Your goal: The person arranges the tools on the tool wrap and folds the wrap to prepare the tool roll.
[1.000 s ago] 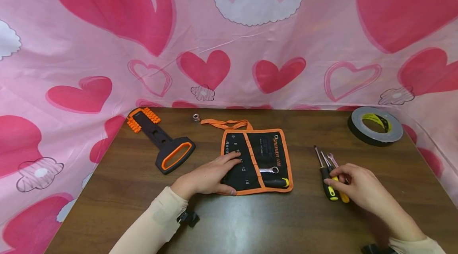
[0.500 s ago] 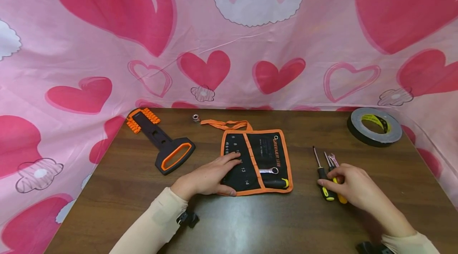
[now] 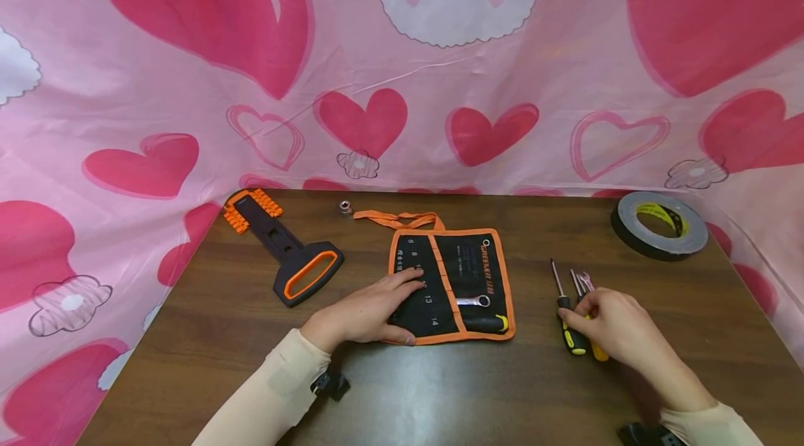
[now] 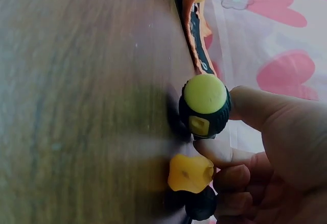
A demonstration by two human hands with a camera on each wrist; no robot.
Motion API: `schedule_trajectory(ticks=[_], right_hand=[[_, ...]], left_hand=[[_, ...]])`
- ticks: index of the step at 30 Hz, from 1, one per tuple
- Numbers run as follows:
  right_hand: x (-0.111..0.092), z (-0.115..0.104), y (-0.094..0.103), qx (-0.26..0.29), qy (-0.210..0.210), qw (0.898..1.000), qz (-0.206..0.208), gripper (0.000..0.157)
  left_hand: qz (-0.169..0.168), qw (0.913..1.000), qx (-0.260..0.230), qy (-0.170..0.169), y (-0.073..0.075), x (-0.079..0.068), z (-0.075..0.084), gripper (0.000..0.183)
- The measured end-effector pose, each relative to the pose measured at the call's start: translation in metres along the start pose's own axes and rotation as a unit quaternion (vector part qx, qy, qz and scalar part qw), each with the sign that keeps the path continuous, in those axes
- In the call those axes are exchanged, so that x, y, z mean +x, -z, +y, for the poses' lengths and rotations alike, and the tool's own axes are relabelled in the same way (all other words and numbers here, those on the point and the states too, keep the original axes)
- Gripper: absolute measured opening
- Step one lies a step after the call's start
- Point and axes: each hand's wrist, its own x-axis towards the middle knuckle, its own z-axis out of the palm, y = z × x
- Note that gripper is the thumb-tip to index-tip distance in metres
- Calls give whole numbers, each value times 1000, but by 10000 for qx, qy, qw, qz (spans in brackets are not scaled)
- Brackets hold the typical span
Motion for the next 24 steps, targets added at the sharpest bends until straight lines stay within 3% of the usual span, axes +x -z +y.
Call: schedule_trajectory(ticks=[9,24], right_hand=[[-1,1,4,136,-244,9995,-126,32],[-6,-3,10,197,51,9978,629,25]], left_hand=[[23,9999,37,-91,0,2,1,91],[54,9998,165,-109,4,1,3,92]])
